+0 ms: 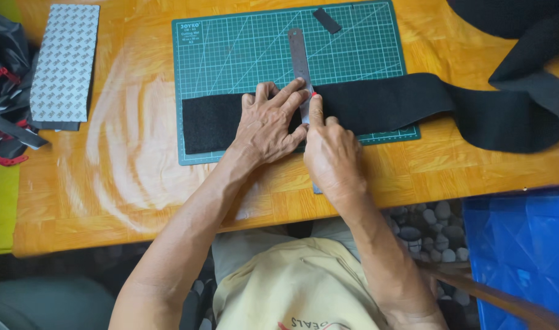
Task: The person uses a metal ruler and a red utility knife to cut a long strip of black fabric on a green cutting mat. They repeatedly align the ruler and slice along its edge to create straight cuts, separating the fabric into smaller rectangular pieces.
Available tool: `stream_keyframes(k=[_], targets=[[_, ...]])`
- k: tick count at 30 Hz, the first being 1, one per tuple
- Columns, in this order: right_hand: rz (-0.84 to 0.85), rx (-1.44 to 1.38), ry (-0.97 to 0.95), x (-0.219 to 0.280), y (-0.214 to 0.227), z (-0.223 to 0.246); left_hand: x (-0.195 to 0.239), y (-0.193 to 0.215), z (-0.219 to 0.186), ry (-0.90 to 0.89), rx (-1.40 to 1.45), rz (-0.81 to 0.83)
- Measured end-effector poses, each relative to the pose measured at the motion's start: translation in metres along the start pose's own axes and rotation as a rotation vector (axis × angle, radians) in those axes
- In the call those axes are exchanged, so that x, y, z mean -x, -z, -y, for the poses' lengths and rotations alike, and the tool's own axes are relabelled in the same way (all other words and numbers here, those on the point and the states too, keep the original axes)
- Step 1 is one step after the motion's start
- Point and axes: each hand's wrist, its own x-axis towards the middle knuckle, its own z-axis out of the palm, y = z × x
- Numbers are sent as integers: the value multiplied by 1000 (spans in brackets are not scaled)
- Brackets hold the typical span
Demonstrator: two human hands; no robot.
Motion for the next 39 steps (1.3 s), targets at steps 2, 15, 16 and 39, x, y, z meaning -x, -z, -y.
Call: stream_keyframes(k=[2,15,16,39], targets=[[39,-11,-5,5,9,1,1,0,-2,0,0,-5],[-64,-313,37,15,31,-14,1,2,-3,25,10,3],[-60,-313,38,9,25,-15,2,3,-3,28,11,5],[-51,-63,41,11,2,-6,0,-3,-2,18,-25,-28]])
